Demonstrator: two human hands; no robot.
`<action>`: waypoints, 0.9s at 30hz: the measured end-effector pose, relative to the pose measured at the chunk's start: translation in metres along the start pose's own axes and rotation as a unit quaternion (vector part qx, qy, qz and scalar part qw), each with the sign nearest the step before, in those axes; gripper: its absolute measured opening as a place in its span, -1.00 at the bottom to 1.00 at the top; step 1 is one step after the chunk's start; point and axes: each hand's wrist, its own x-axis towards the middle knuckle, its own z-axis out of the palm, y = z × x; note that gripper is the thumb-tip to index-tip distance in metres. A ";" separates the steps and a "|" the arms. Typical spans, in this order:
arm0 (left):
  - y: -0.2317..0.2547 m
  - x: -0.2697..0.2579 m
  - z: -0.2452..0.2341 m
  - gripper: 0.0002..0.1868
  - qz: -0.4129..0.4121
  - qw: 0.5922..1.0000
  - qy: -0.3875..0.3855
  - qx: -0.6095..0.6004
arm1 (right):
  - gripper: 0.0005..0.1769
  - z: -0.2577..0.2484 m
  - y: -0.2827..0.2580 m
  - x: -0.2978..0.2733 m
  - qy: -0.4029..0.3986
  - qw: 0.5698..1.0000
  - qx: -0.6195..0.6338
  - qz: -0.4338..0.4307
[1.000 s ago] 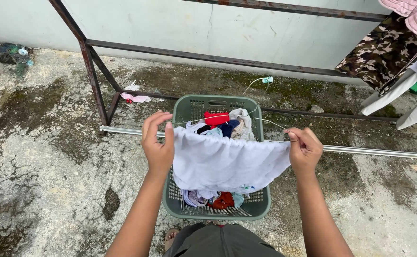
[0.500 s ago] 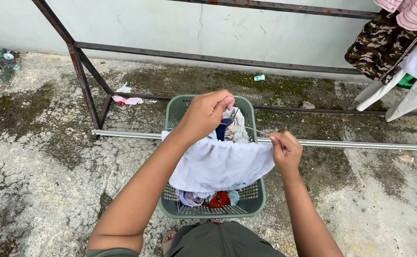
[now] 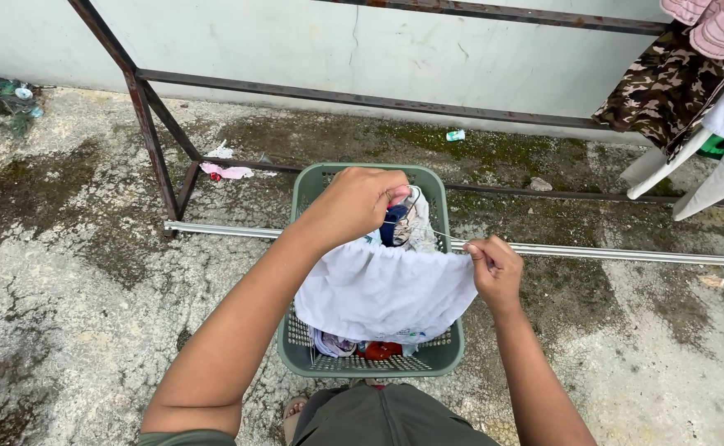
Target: Taking wet laundry from a basket, placing each item on a hanger, and hanging them on an outdoor drying rack.
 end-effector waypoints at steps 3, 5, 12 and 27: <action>0.006 -0.005 -0.006 -0.69 -0.009 1.000 0.013 -0.021 | -0.83 -0.001 -0.012 0.006 -0.002 1.000 0.007 0.003; 0.012 -0.010 -0.015 -0.68 -0.015 0.999 0.028 -0.042 | -0.83 -0.004 -0.025 0.011 0.000 1.000 0.014 0.006; -0.025 -0.075 -0.044 -0.43 -0.047 0.954 0.292 -0.045 | -0.85 -0.027 -0.038 0.021 0.048 0.999 0.014 -0.003; -0.102 -0.190 0.066 -0.11 -0.430 0.862 -0.007 -0.269 | -0.87 -0.076 -0.125 0.100 0.128 0.988 -0.037 -0.081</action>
